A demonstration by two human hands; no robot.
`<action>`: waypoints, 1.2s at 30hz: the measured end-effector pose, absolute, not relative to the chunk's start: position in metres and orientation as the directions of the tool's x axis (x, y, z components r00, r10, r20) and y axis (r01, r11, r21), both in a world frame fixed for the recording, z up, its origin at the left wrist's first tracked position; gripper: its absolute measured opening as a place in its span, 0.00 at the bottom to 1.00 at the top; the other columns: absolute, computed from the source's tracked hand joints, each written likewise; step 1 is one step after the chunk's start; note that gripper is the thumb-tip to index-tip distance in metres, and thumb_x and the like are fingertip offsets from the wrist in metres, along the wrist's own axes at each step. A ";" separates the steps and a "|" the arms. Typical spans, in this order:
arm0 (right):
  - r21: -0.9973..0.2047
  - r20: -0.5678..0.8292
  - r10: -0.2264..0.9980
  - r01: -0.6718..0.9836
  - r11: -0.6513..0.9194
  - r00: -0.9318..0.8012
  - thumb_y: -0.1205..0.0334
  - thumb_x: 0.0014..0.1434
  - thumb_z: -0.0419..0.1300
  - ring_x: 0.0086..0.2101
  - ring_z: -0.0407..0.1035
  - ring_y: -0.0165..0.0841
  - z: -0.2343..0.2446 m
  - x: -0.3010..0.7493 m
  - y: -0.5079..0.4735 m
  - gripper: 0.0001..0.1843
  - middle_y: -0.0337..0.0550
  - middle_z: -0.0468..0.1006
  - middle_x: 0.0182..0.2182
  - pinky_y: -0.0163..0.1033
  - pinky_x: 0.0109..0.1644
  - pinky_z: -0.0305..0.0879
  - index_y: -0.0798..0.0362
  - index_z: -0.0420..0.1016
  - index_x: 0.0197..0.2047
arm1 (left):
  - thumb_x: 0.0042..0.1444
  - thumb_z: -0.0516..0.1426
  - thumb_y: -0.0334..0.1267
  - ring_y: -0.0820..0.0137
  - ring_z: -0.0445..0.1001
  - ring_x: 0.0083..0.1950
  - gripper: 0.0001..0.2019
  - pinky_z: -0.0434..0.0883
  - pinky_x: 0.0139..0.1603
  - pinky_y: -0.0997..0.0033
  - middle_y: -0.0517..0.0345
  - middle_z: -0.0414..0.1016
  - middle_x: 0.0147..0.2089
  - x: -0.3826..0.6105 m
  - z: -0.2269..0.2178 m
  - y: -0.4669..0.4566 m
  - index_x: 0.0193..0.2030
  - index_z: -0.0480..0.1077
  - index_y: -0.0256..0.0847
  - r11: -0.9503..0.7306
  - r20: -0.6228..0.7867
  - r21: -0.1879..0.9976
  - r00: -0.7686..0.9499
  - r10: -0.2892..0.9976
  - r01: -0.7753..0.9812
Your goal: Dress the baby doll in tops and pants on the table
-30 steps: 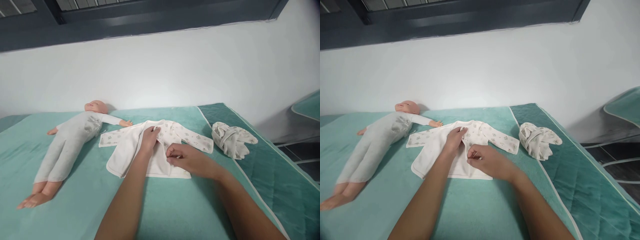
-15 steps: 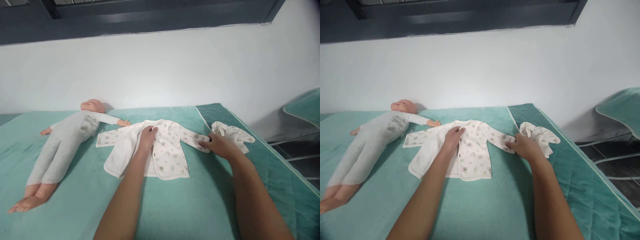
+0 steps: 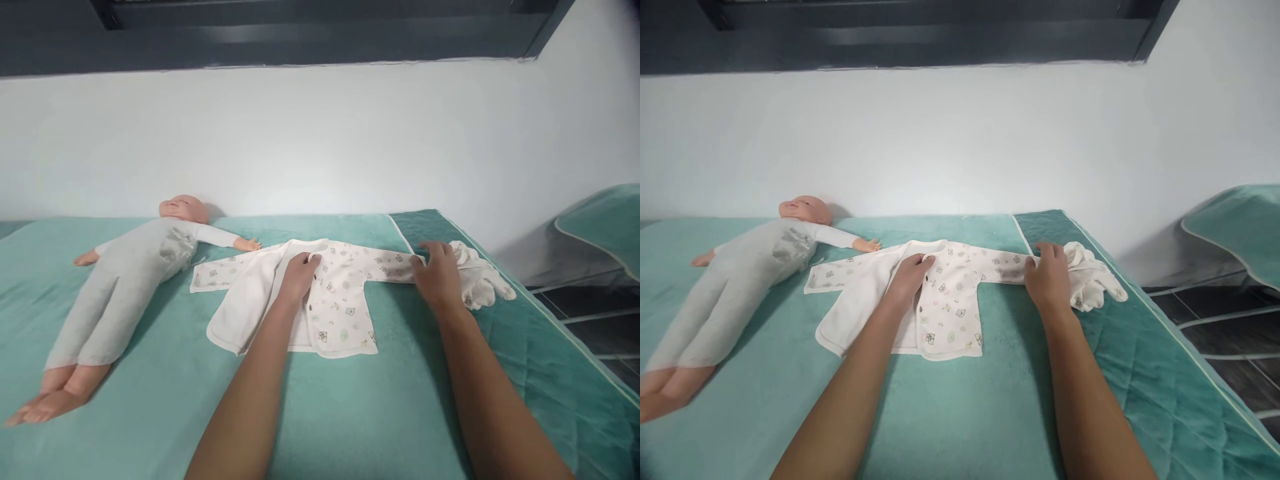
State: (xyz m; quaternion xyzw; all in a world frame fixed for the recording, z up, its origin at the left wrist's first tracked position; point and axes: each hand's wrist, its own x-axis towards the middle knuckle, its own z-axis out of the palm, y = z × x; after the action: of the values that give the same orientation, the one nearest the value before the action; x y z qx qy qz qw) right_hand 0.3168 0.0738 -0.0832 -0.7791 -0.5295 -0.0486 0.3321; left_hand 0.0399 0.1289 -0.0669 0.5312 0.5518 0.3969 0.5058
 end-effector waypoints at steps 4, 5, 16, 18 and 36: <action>-0.432 0.442 0.897 0.880 0.197 0.016 0.47 0.66 0.47 0.65 0.54 0.45 -0.087 0.277 0.073 0.31 0.57 0.61 0.65 0.54 0.66 0.54 0.55 0.58 0.66 | 0.53 0.59 0.52 0.68 0.69 0.30 0.16 0.63 0.33 0.69 0.57 0.72 0.28 0.037 -0.056 0.122 0.30 0.68 0.40 0.114 -0.173 0.962 0.234 0.957 0.248; -0.409 0.379 0.920 0.874 0.261 -0.098 0.44 0.67 0.45 0.67 0.49 0.45 -0.089 0.266 0.071 0.34 0.56 0.57 0.68 0.55 0.68 0.51 0.55 0.55 0.69 | 0.53 0.58 0.53 0.69 0.67 0.28 0.17 0.62 0.31 0.69 0.58 0.71 0.26 0.035 -0.053 0.120 0.29 0.68 0.40 0.119 -0.194 0.955 0.270 0.943 0.271; -0.796 0.239 0.971 0.568 0.210 -0.024 0.37 0.65 0.46 0.64 0.57 0.43 -0.086 0.243 0.071 0.33 0.49 0.65 0.64 0.52 0.67 0.54 0.48 0.63 0.65 | 0.56 0.60 0.49 0.72 0.72 0.31 0.15 0.71 0.33 0.69 0.57 0.72 0.33 0.043 -0.029 0.104 0.37 0.70 0.38 0.204 -0.160 0.979 0.542 0.825 -0.021; -0.916 0.194 0.975 0.376 0.142 0.105 0.37 0.65 0.46 0.56 0.67 0.42 -0.083 0.241 0.075 0.30 0.48 0.73 0.57 0.50 0.60 0.64 0.49 0.70 0.58 | 0.58 0.59 0.46 0.68 0.76 0.41 0.15 0.74 0.44 0.63 0.49 0.75 0.45 0.053 -0.027 0.097 0.46 0.71 0.38 0.244 -0.100 0.959 0.628 0.771 -0.147; -0.876 0.084 0.938 0.474 -0.091 0.335 0.53 0.55 0.58 0.32 0.69 0.33 -0.078 0.251 0.118 0.13 0.42 0.78 0.34 0.37 0.35 0.62 0.53 0.74 0.40 | 0.57 0.53 0.55 0.71 0.75 0.25 0.18 0.70 0.26 0.73 0.57 0.76 0.30 0.056 -0.029 0.078 0.33 0.64 0.41 -0.089 -0.391 0.841 0.713 0.582 0.534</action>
State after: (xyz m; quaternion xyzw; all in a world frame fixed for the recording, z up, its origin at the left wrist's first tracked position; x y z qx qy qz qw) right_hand 0.2513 0.1182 -0.0783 -0.6893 -0.5121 0.2650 0.4385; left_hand 0.0560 0.0781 -0.0295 0.7376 0.3784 0.0214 0.5588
